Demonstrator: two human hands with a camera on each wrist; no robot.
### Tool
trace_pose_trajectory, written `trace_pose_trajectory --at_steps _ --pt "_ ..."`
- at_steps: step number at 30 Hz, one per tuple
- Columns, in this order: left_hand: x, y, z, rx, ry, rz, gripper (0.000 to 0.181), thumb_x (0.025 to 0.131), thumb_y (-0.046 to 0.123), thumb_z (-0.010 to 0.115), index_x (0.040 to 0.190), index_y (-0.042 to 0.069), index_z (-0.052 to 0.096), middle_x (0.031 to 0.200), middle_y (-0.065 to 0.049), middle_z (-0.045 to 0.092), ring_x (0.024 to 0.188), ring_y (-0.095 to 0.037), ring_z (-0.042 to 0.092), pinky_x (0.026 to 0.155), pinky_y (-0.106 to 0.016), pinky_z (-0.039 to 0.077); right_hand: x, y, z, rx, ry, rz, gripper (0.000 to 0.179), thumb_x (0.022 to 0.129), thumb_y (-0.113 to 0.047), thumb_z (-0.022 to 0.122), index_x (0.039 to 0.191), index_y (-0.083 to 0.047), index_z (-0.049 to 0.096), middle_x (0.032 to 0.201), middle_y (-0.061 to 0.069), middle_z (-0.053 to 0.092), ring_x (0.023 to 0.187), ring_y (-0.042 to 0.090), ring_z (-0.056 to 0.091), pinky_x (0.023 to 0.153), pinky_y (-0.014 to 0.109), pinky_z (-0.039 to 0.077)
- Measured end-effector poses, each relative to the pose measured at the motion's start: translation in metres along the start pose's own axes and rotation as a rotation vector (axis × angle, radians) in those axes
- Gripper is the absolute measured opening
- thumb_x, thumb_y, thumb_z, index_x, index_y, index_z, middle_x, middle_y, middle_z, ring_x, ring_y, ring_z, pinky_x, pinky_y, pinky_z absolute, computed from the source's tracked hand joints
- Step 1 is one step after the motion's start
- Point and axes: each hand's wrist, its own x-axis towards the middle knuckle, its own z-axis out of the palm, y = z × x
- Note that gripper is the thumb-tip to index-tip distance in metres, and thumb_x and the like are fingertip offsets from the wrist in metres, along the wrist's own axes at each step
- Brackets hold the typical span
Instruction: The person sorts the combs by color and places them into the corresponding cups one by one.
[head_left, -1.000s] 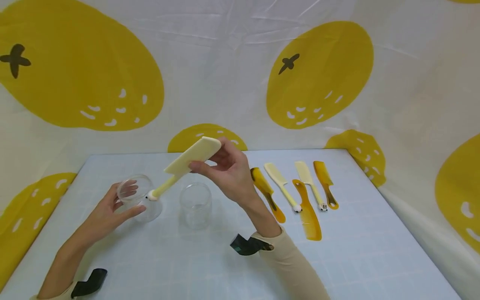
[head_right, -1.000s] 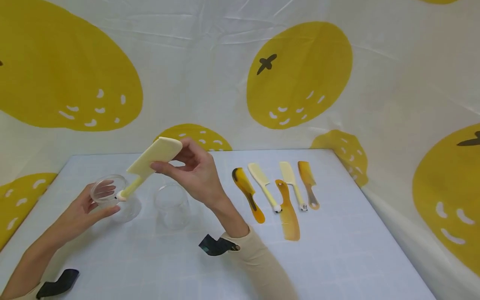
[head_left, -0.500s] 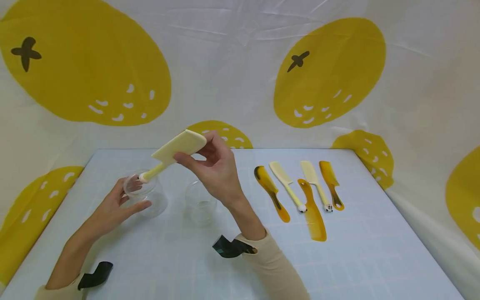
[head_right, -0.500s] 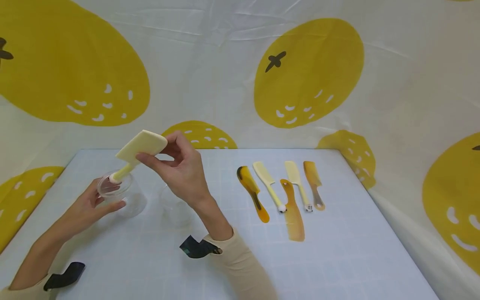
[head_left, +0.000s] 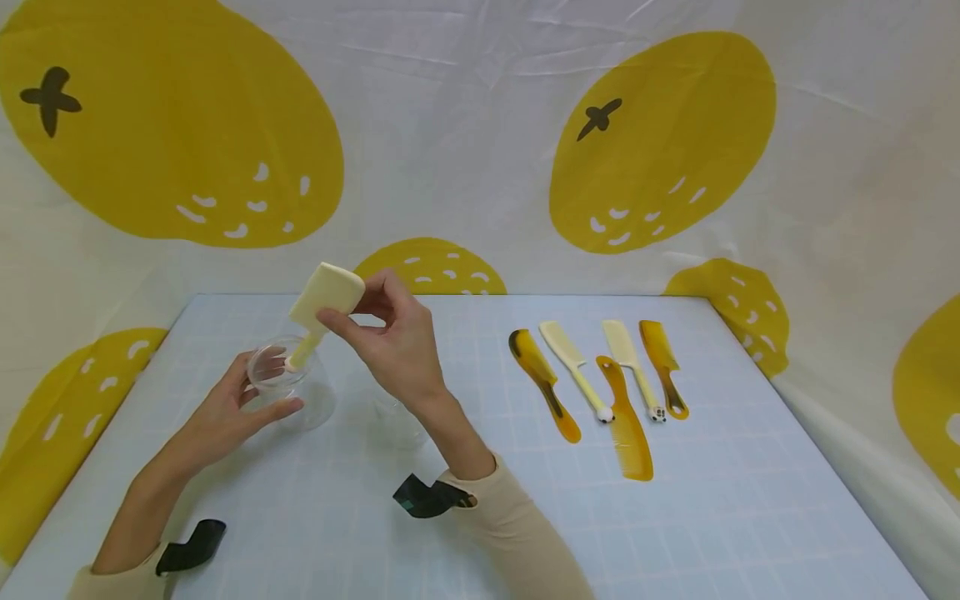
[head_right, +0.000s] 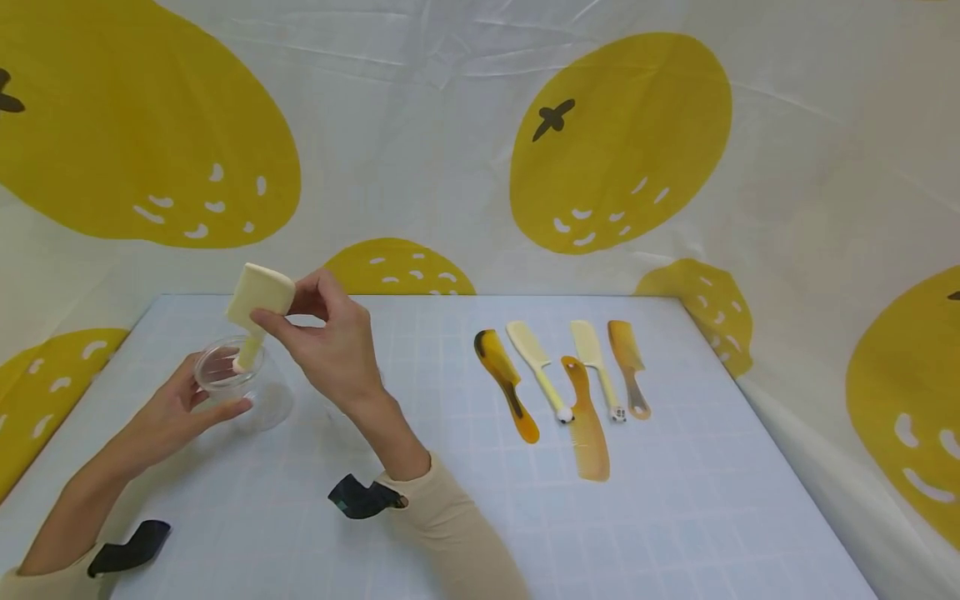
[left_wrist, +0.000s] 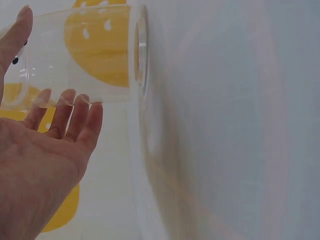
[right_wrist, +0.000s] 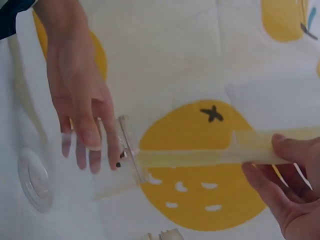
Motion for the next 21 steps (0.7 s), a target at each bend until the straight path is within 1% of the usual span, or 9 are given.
trace_pose_trajectory --at_steps 1,2,4,6,8,15,16,18,21 --pt "0.000 0.000 0.000 0.002 -0.001 0.003 0.086 0.094 0.033 0.077 0.156 0.008 0.024 0.153 -0.025 0.037 0.141 -0.045 0.031 0.109 -0.077 0.027 0.000 0.001 0.002 -0.019 -0.001 0.006 0.032 0.086 -0.001 0.082 0.106 0.001 0.058 0.106 0.017 0.069 0.093 0.014 0.071 0.087 0.028 0.060" --pt "0.000 0.000 0.000 0.008 -0.002 0.006 0.085 0.094 0.032 0.077 0.156 0.009 0.024 0.153 -0.024 0.038 0.141 -0.044 0.032 0.115 -0.068 0.029 -0.001 0.001 0.003 -0.036 -0.003 0.014 0.031 0.086 -0.002 0.082 0.105 0.000 0.057 0.105 0.016 0.069 0.092 0.013 0.071 0.087 0.026 0.060" --pt "-0.001 0.001 0.000 0.017 -0.001 0.017 0.082 0.095 0.031 0.076 0.156 0.010 0.025 0.153 -0.022 0.039 0.139 -0.041 0.034 0.120 -0.041 0.034 -0.002 0.003 0.007 -0.067 -0.008 0.028 0.031 0.086 -0.004 0.083 0.104 -0.001 0.057 0.102 0.015 0.070 0.091 0.011 0.071 0.086 0.023 0.059" --pt "-0.001 0.002 0.000 0.023 0.000 0.028 0.081 0.095 0.030 0.076 0.155 0.010 0.026 0.153 -0.020 0.040 0.138 -0.039 0.035 0.110 -0.016 0.034 -0.003 0.004 0.010 -0.087 -0.010 0.040 0.031 0.086 -0.004 0.083 0.102 -0.001 0.056 0.099 0.015 0.070 0.089 0.011 0.072 0.085 0.021 0.059" --pt "-0.001 0.002 0.000 0.030 0.003 0.034 0.080 0.095 0.030 0.076 0.155 0.011 0.027 0.152 -0.019 0.041 0.137 -0.037 0.036 0.094 -0.005 0.031 -0.004 0.005 0.014 -0.113 -0.012 0.053 0.031 0.086 -0.004 0.083 0.102 -0.001 0.056 0.097 0.014 0.071 0.088 0.010 0.073 0.084 0.019 0.058" --pt "-0.001 0.001 0.000 0.016 0.006 0.034 0.076 0.095 0.029 0.077 0.151 0.011 0.029 0.149 -0.013 0.042 0.134 -0.026 0.039 0.101 -0.023 0.035 -0.009 0.008 0.028 -0.167 -0.045 0.113 0.028 0.087 -0.006 0.083 0.101 -0.002 0.058 0.098 0.011 0.072 0.086 0.005 0.072 0.081 0.015 0.057" --pt "-0.001 0.001 0.001 0.008 0.007 0.035 0.075 0.095 0.028 0.077 0.150 0.011 0.029 0.148 -0.013 0.042 0.133 -0.026 0.039 0.106 -0.028 0.036 -0.009 0.008 0.030 -0.169 -0.046 0.119 0.028 0.087 -0.006 0.083 0.100 -0.002 0.059 0.098 0.010 0.072 0.086 0.003 0.072 0.080 0.015 0.057" --pt "-0.001 0.000 0.000 -0.009 0.005 0.034 0.076 0.094 0.026 0.077 0.150 0.009 0.028 0.149 -0.015 0.041 0.134 -0.029 0.038 0.114 -0.044 0.036 -0.011 0.009 0.033 -0.175 -0.043 0.131 0.027 0.087 -0.006 0.083 0.100 -0.003 0.059 0.096 0.009 0.072 0.084 0.000 0.070 0.079 0.014 0.057" --pt "0.000 -0.001 0.001 -0.030 0.001 0.036 0.077 0.094 0.023 0.077 0.151 0.007 0.027 0.148 -0.019 0.040 0.133 -0.034 0.037 0.112 -0.069 0.030 -0.012 0.009 0.036 -0.184 -0.044 0.153 0.027 0.087 -0.007 0.083 0.102 -0.003 0.061 0.094 0.009 0.073 0.083 -0.001 0.069 0.077 0.013 0.056"
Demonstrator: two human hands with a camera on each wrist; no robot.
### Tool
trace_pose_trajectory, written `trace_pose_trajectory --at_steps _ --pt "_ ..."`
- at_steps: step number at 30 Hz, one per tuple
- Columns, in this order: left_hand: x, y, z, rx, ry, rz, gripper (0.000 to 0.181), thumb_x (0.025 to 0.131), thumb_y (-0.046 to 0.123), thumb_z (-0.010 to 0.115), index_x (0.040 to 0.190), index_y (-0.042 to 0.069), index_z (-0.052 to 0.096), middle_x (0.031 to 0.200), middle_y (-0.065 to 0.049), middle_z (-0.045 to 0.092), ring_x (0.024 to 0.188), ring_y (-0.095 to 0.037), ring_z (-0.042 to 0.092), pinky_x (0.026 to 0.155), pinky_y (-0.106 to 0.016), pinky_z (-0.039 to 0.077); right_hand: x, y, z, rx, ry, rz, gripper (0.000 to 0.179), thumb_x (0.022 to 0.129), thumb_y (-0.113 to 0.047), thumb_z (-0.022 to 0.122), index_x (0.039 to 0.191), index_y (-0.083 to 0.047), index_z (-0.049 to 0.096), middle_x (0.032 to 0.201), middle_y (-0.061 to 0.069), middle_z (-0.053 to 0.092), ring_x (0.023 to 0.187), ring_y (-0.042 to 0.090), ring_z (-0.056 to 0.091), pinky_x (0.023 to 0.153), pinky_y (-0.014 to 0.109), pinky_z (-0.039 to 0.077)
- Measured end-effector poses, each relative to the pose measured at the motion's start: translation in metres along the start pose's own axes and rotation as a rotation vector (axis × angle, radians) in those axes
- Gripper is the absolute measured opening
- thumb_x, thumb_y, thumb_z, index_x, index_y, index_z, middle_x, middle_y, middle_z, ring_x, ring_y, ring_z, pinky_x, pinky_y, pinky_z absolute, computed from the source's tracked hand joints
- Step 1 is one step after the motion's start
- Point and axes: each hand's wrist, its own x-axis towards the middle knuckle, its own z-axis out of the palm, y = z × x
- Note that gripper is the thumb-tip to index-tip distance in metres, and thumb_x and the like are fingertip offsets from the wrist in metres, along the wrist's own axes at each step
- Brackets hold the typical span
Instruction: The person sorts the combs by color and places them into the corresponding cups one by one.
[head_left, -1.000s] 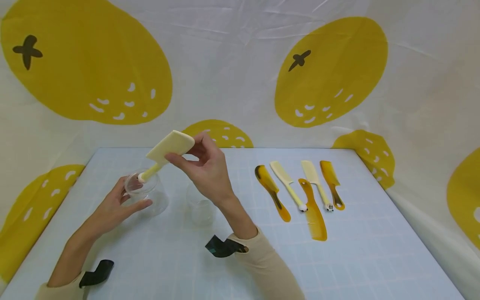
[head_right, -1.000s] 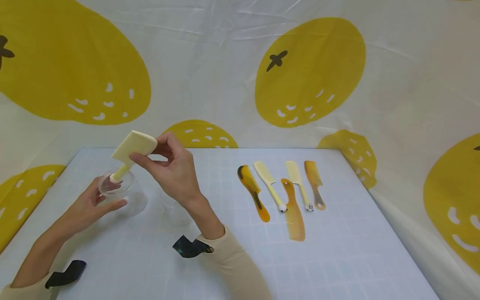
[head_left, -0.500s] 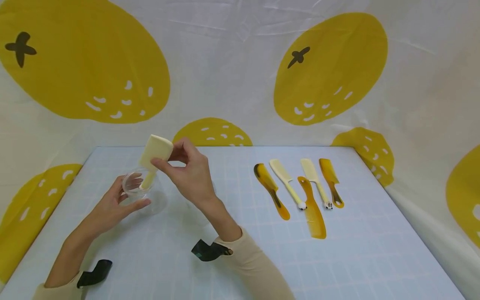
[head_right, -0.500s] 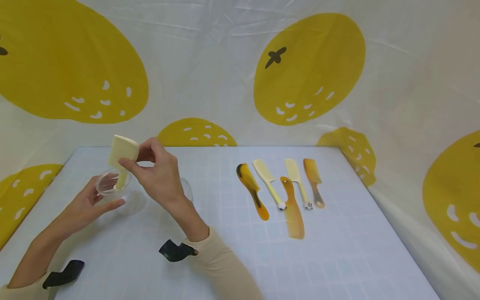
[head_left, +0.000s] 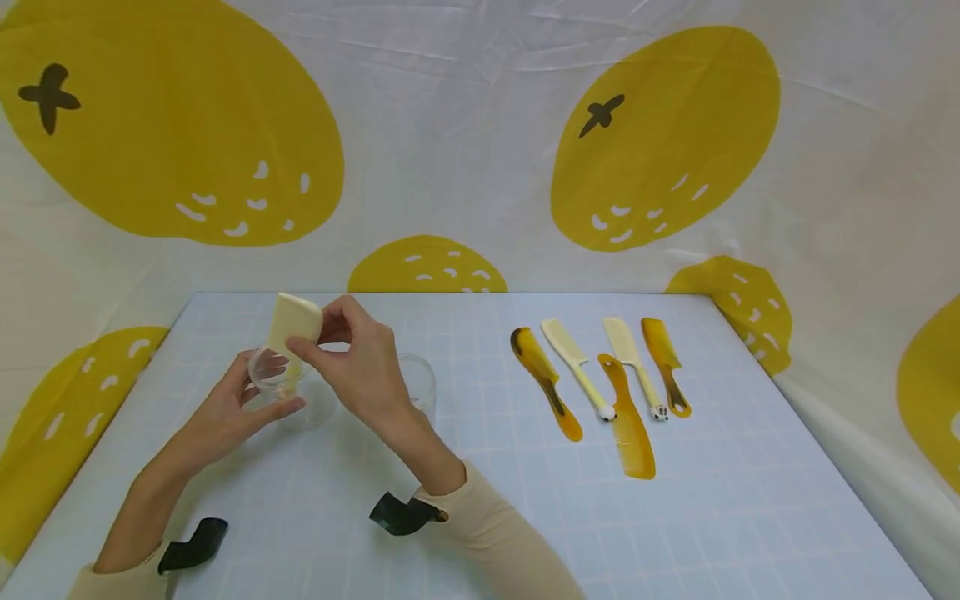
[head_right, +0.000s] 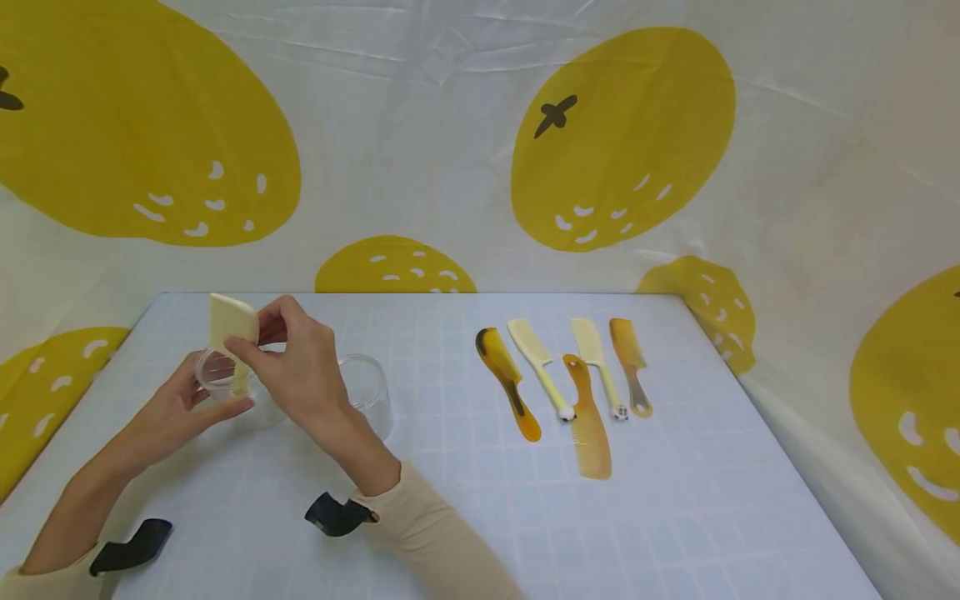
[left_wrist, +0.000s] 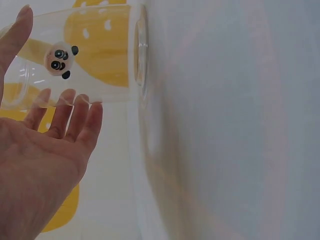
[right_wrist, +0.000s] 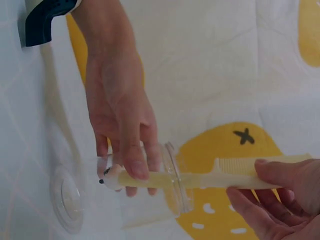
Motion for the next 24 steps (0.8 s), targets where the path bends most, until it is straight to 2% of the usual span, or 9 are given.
trace_pose_trajectory --at_steps 1,6,13,20,24 --pt "0.000 0.000 0.000 -0.002 0.000 -0.005 0.078 0.094 0.023 0.077 0.150 0.006 0.026 0.147 -0.019 0.040 0.133 -0.035 0.037 0.108 -0.075 0.028 0.000 0.000 0.001 -0.007 -0.003 0.007 0.027 0.087 -0.008 0.083 0.102 -0.003 0.061 0.094 0.008 0.073 0.082 -0.001 0.069 0.077 0.012 0.056" --pt "0.000 0.002 0.001 0.004 0.001 -0.005 0.079 0.094 0.026 0.078 0.151 0.007 0.027 0.145 -0.016 0.041 0.131 -0.031 0.037 0.108 -0.076 0.029 -0.002 0.002 0.004 -0.040 -0.031 0.030 0.026 0.088 -0.010 0.082 0.104 -0.002 0.063 0.094 0.007 0.073 0.083 0.001 0.069 0.076 0.011 0.055" --pt "0.000 0.001 0.000 -0.011 -0.018 -0.024 0.085 0.094 0.023 0.078 0.156 0.006 0.022 0.149 -0.024 0.036 0.138 -0.048 0.031 0.107 -0.080 0.024 -0.005 0.003 0.008 -0.063 -0.079 0.071 0.026 0.090 -0.010 0.081 0.107 -0.002 0.064 0.096 0.008 0.073 0.083 -0.001 0.067 0.078 0.009 0.054" --pt "0.001 0.001 -0.002 -0.015 -0.029 -0.038 0.084 0.095 0.023 0.076 0.156 0.007 0.021 0.152 -0.022 0.034 0.140 -0.047 0.029 0.108 -0.080 0.024 -0.007 0.004 0.012 -0.068 -0.133 0.112 0.024 0.092 -0.006 0.077 0.111 0.000 0.063 0.103 0.009 0.072 0.087 0.000 0.066 0.080 0.007 0.052" --pt "0.001 0.002 -0.001 -0.014 -0.032 -0.045 0.085 0.095 0.024 0.077 0.156 0.006 0.021 0.153 -0.023 0.034 0.141 -0.048 0.028 0.108 -0.080 0.025 -0.007 0.004 0.011 -0.091 -0.136 0.106 0.023 0.094 -0.004 0.075 0.113 0.001 0.063 0.104 0.009 0.070 0.090 0.002 0.066 0.081 0.007 0.052"
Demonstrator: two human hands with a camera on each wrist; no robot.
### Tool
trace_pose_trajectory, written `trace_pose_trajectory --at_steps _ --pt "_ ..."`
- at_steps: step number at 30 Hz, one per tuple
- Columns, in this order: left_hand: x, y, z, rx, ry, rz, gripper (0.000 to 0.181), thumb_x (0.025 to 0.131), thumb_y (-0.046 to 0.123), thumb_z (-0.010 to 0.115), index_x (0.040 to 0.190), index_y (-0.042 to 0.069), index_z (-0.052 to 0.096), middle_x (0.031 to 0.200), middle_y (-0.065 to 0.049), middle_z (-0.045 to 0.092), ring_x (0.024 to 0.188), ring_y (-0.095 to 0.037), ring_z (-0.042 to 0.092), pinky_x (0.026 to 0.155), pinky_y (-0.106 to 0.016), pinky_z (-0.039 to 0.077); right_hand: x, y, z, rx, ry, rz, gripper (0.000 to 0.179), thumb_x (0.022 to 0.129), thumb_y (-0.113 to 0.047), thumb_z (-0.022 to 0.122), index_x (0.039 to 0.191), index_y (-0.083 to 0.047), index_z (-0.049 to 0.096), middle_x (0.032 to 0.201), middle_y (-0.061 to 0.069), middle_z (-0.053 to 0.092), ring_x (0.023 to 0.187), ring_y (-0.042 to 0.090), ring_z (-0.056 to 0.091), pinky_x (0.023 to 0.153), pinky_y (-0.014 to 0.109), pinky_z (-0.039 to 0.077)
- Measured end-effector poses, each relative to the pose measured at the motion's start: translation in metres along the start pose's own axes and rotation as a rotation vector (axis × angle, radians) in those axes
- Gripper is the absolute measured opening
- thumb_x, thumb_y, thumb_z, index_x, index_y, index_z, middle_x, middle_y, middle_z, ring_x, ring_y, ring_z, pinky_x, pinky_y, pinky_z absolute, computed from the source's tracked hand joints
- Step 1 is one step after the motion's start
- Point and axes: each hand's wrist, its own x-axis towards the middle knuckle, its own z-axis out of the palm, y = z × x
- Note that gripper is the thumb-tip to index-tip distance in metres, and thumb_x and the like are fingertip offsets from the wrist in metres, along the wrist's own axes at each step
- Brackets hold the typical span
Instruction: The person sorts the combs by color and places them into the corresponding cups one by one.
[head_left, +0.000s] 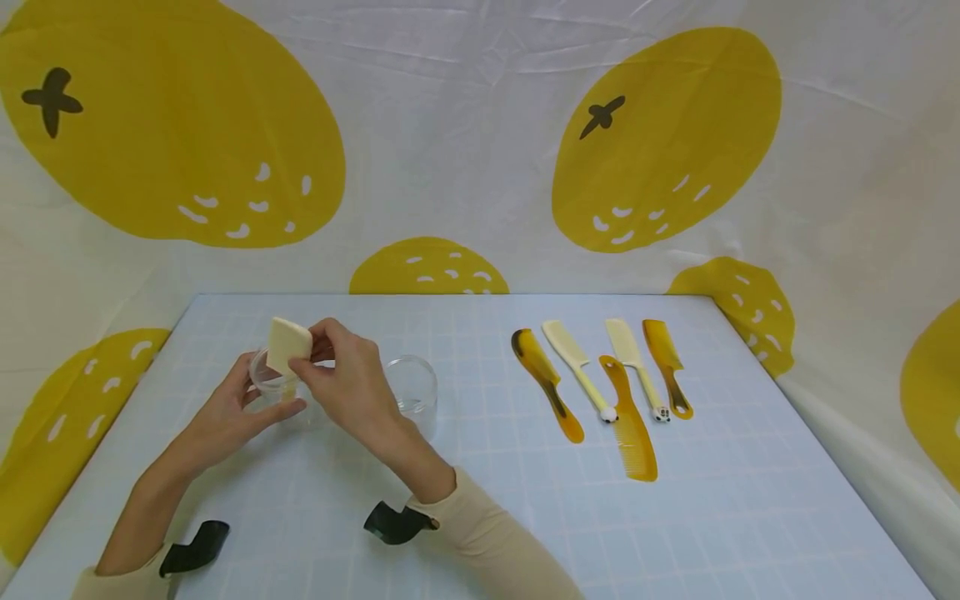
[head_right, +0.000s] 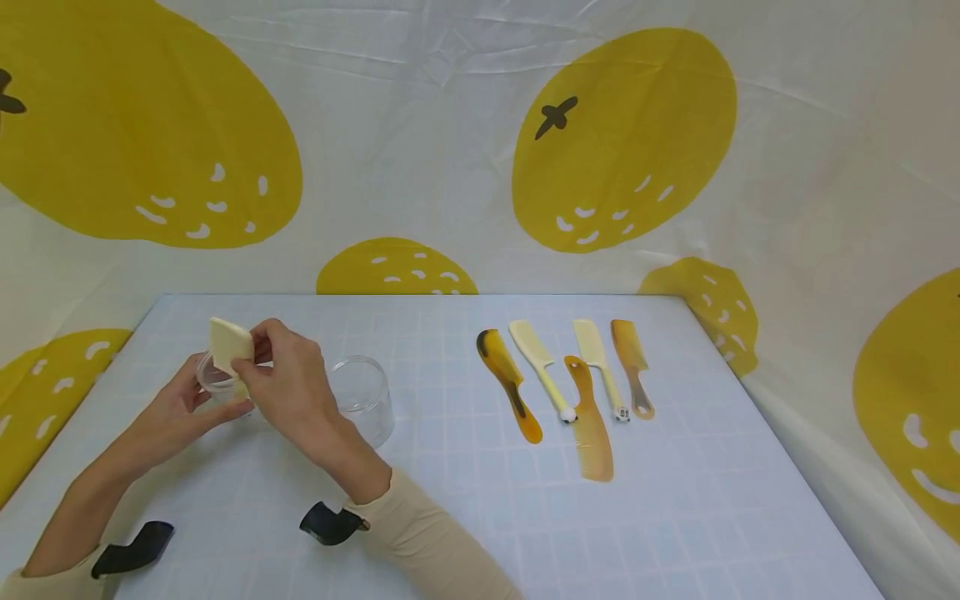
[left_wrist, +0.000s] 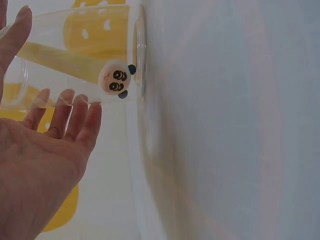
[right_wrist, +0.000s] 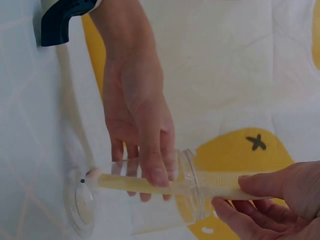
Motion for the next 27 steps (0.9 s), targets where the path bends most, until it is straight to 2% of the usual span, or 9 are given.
trace_pose_trajectory --at_steps 9,18,27 --pt "0.000 0.000 0.002 0.001 0.019 0.001 0.086 0.094 0.024 0.078 0.157 0.008 0.023 0.151 -0.025 0.037 0.139 -0.044 0.032 0.109 -0.077 0.026 0.003 0.000 -0.012 -0.013 0.048 -0.003 0.026 0.096 -0.003 0.071 0.120 0.001 0.062 0.108 0.010 0.070 0.093 0.008 0.067 0.080 0.009 0.053" --pt "0.001 0.000 0.004 0.019 0.025 -0.006 0.087 0.093 0.026 0.078 0.158 0.011 0.023 0.152 -0.025 0.038 0.140 -0.044 0.032 0.110 -0.077 0.026 0.001 0.001 -0.021 -0.018 0.049 0.031 0.020 0.097 -0.007 0.070 0.115 0.000 0.062 0.102 0.009 0.070 0.086 0.008 0.068 0.077 0.009 0.053" --pt "0.000 0.000 0.003 0.021 0.026 0.007 0.085 0.094 0.024 0.078 0.159 0.011 0.023 0.152 -0.025 0.038 0.139 -0.042 0.034 0.110 -0.075 0.026 0.001 0.002 -0.033 -0.068 0.030 -0.026 0.015 0.098 -0.008 0.069 0.111 -0.002 0.066 0.104 0.006 0.069 0.088 0.006 0.067 0.077 0.014 0.057"
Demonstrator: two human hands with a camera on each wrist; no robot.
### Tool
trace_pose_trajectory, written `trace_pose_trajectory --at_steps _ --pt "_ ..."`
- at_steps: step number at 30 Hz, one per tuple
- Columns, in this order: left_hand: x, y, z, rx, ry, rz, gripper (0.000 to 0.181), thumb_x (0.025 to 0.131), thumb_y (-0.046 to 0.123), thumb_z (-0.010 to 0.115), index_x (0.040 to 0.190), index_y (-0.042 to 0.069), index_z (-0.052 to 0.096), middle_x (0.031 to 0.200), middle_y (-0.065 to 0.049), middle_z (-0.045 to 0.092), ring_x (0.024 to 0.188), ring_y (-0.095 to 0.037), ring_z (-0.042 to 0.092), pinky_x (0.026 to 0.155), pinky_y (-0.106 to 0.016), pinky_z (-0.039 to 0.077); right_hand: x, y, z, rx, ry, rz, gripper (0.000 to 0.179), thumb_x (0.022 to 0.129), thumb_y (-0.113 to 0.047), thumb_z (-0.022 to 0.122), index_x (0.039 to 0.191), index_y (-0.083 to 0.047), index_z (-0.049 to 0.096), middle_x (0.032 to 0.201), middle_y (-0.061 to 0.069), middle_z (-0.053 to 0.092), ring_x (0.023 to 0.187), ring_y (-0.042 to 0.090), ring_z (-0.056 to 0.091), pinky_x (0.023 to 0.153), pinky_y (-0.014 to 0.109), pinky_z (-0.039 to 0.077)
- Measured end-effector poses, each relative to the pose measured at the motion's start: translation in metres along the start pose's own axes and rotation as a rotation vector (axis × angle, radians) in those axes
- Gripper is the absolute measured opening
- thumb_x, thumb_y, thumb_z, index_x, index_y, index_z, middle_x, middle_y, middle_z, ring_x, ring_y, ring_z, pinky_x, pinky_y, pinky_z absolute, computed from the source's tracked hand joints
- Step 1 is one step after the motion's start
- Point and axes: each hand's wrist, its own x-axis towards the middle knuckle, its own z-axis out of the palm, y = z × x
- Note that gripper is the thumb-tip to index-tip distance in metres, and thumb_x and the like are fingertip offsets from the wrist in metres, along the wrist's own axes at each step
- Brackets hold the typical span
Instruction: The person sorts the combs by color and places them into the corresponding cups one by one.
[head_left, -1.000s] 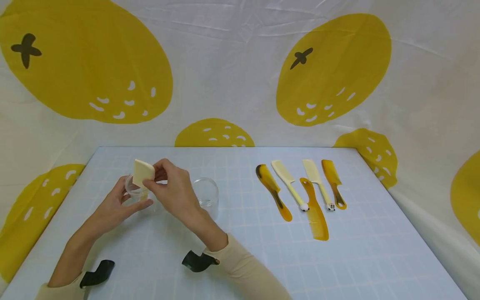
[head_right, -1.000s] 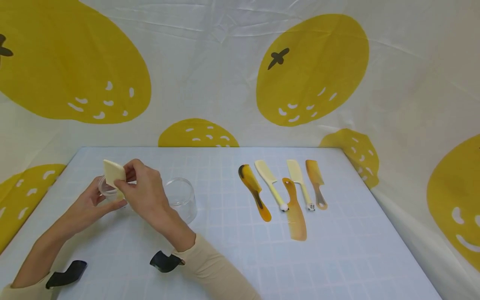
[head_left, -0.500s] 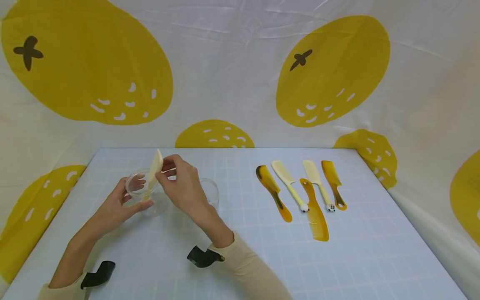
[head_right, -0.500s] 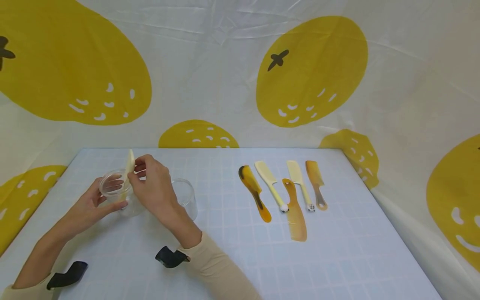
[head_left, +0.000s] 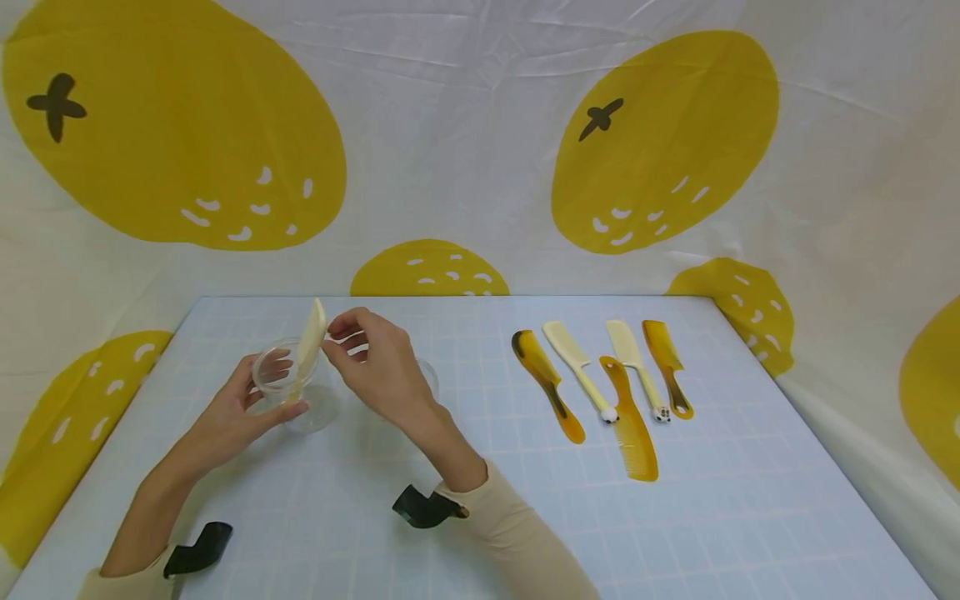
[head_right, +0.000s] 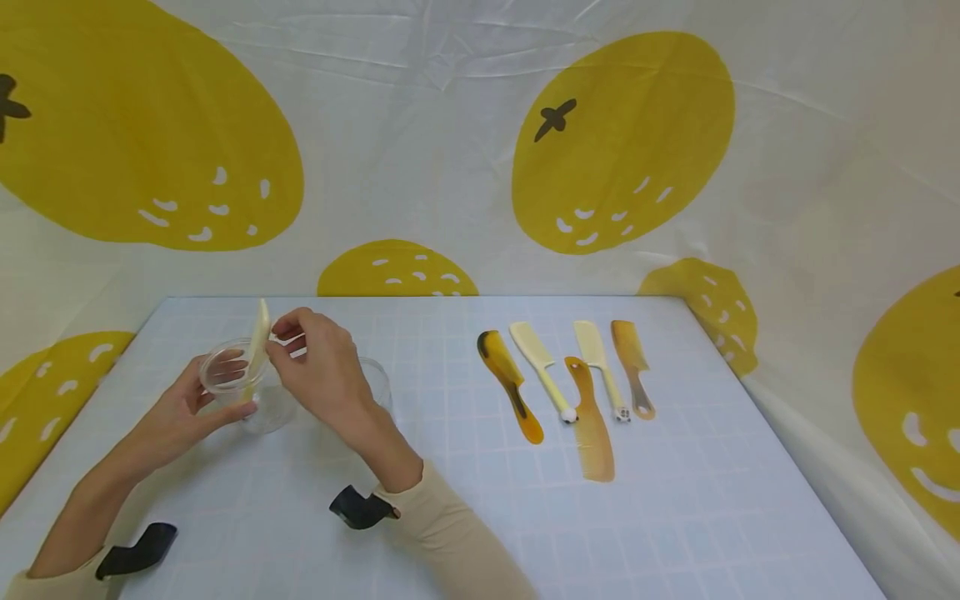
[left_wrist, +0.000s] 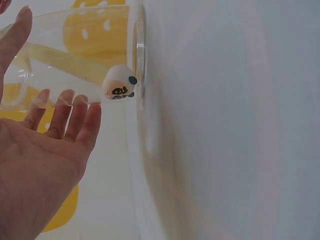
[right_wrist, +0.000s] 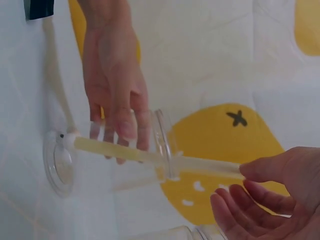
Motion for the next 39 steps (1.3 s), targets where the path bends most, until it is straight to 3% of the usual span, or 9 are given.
trace_pose_trajectory --at_steps 9,15,28,39 --pt "0.000 0.003 0.000 0.013 -0.006 -0.027 0.088 0.094 0.031 0.077 0.159 0.011 0.022 0.154 -0.026 0.036 0.141 -0.045 0.031 0.111 -0.076 0.024 -0.002 0.011 -0.019 0.022 0.033 -0.069 0.013 0.097 -0.007 0.070 0.108 -0.002 0.065 0.102 0.009 0.069 0.089 0.015 0.068 0.079 0.016 0.057" --pt "0.001 0.001 -0.001 0.020 -0.010 -0.046 0.089 0.093 0.035 0.078 0.158 0.010 0.022 0.155 -0.026 0.035 0.142 -0.046 0.029 0.112 -0.076 0.022 -0.004 0.019 -0.037 0.013 0.078 -0.100 0.014 0.097 -0.007 0.070 0.108 -0.001 0.065 0.102 0.010 0.070 0.092 0.020 0.068 0.083 0.030 0.061" --pt "0.002 0.001 -0.002 0.016 -0.024 -0.046 0.091 0.094 0.035 0.077 0.160 0.012 0.019 0.156 -0.026 0.033 0.143 -0.046 0.028 0.112 -0.076 0.021 -0.007 0.042 -0.075 -0.009 0.192 -0.064 0.014 0.097 -0.007 0.071 0.108 0.000 0.067 0.100 0.012 0.070 0.092 0.022 0.069 0.083 0.037 0.062" --pt "0.002 -0.001 -0.002 0.020 -0.011 -0.025 0.089 0.094 0.034 0.077 0.159 0.012 0.021 0.155 -0.026 0.036 0.142 -0.045 0.030 0.111 -0.076 0.022 -0.011 0.068 -0.106 -0.037 0.285 0.023 0.015 0.095 -0.006 0.072 0.107 0.002 0.068 0.101 0.014 0.072 0.093 0.026 0.070 0.085 0.041 0.061"
